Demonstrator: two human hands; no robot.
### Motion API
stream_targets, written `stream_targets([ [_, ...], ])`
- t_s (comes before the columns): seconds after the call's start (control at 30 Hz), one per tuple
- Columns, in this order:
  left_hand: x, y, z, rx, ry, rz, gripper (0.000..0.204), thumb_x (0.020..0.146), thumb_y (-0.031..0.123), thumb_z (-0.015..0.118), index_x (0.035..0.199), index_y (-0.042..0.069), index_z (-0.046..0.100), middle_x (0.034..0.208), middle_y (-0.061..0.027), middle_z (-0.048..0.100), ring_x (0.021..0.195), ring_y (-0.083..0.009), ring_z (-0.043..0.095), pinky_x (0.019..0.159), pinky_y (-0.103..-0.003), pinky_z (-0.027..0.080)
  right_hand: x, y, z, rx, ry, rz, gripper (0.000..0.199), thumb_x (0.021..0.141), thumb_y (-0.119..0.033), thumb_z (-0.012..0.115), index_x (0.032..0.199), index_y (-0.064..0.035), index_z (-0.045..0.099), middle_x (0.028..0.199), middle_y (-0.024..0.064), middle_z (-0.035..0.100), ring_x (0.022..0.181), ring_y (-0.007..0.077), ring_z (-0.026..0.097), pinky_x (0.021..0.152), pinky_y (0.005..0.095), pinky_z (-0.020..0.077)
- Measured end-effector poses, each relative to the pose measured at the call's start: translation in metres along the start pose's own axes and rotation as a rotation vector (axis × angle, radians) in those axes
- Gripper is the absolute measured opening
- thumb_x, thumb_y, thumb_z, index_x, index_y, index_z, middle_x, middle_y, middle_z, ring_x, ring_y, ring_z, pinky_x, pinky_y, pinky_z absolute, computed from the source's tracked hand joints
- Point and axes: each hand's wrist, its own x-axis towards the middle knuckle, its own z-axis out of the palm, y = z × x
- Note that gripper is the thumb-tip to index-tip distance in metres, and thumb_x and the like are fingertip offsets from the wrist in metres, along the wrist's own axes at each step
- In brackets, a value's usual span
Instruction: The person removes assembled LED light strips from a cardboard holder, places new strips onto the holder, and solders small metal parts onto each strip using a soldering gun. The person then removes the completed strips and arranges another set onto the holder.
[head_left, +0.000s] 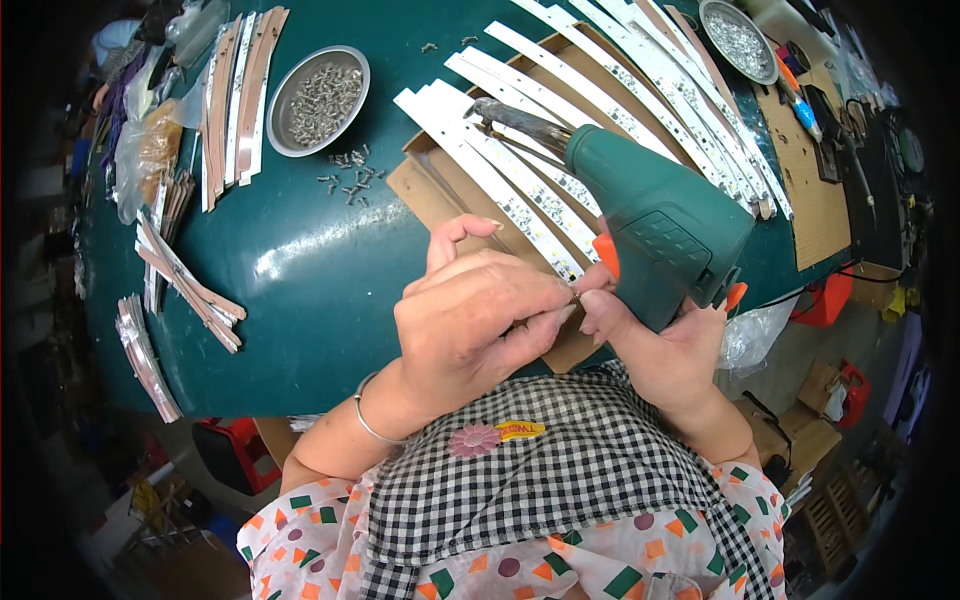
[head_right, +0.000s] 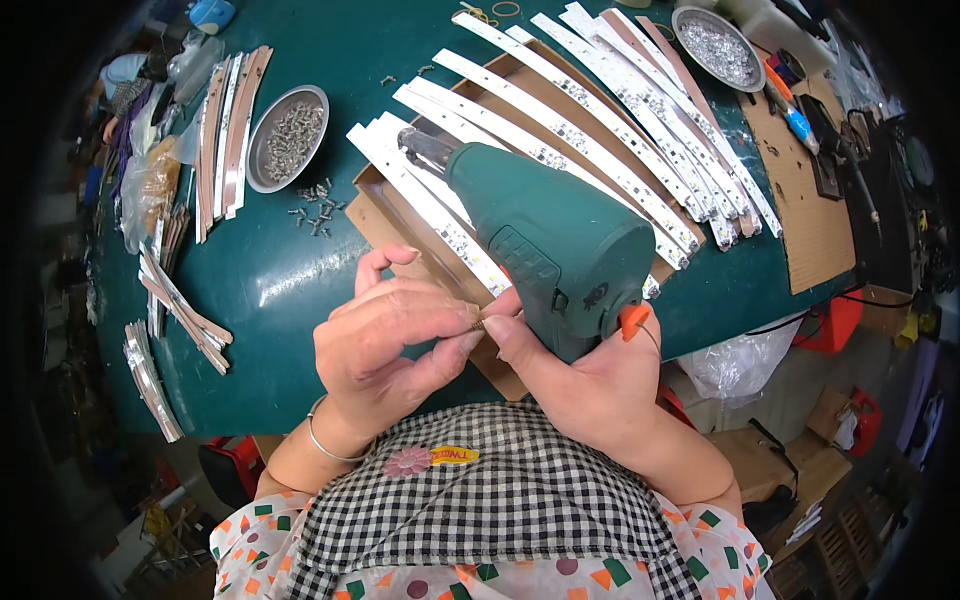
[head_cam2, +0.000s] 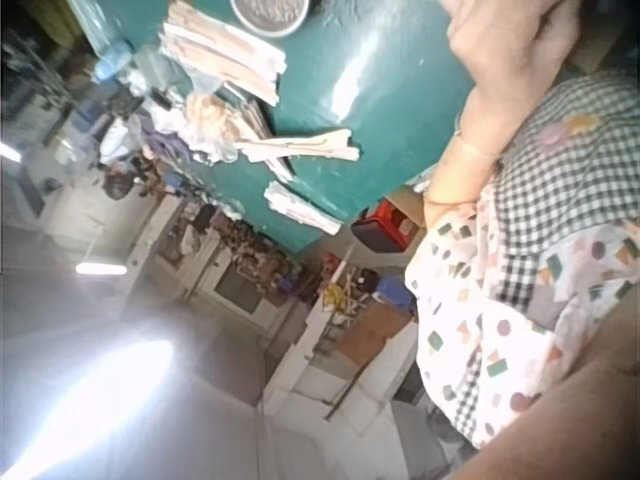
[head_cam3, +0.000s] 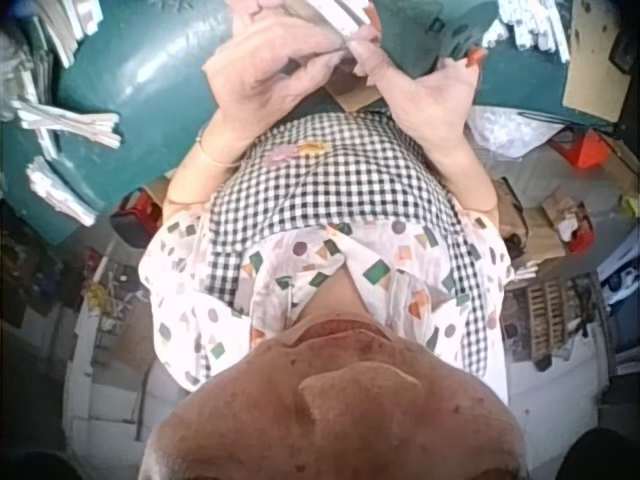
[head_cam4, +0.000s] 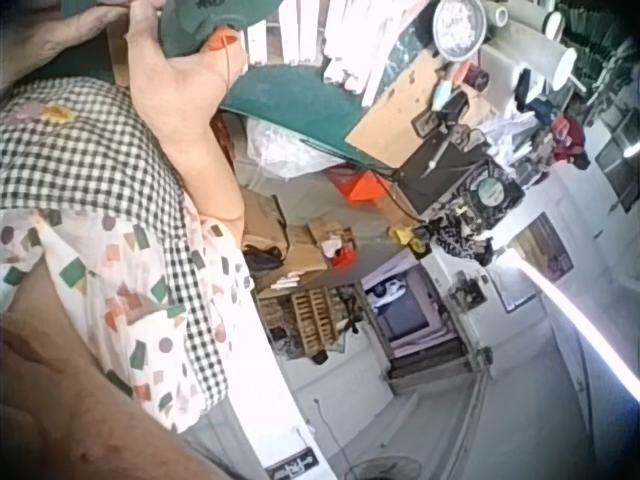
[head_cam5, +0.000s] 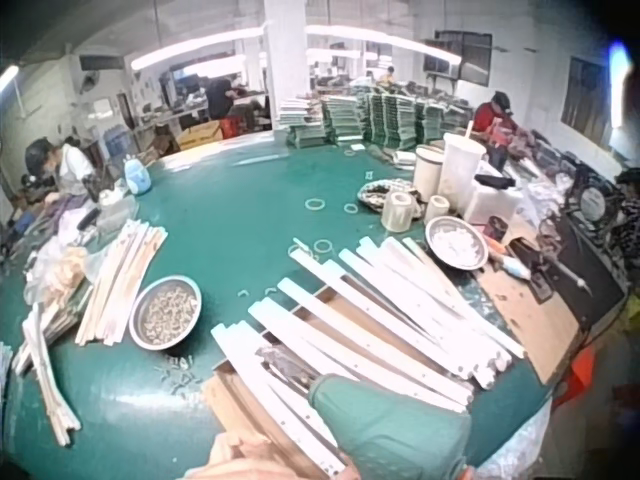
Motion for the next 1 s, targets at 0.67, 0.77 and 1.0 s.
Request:
stream_targets([
  [0.67,-0.005,0.002,-0.002,-0.065,0.003,-0.142,0.015,0.068,0.001,0.077,0.079,0.008,0.069,0.075,-0.0021,0.07,0.071,-0.0155,0.066,0.101,-0.046,0.041,0.004,0.026,-0.006,-0.429,-0.165,-0.529,0.045,0.083,0.012,0.066,0.125,0.0047,0.052,0.093,0.0094,0.066,0.079,0.0129,0.064,0.071,0.0268,0.0542],
  [0.77,-0.002,-0.002,-0.004,-0.014,-0.016,-0.11,0.016,0.066,0.002,0.077,0.077,0.008,0.068,0.074,-0.0016,0.068,0.071,-0.0155,0.065,0.1,-0.045,0.041,0.005,0.027,-0.006,-0.384,-0.186,-0.484,0.038,0.083,0.012,0.066,0.118,0.0042,0.056,0.09,0.0082,0.066,0.078,0.0122,0.063,0.07,0.0261,0.0532],
  [1.0,0.006,-0.032,-0.006,0.29,0.125,-0.074,0.011,0.068,0.002,0.075,0.074,0.008,0.067,0.066,0.0004,0.063,0.067,-0.015,0.06,0.089,-0.038,0.045,-0.003,0.02,-0.008,-0.266,-0.02,-0.346,0.032,0.081,0.006,0.071,0.11,0.003,0.061,0.092,0.007,0.068,0.08,0.0121,0.064,0.072,0.0257,0.0529],
])
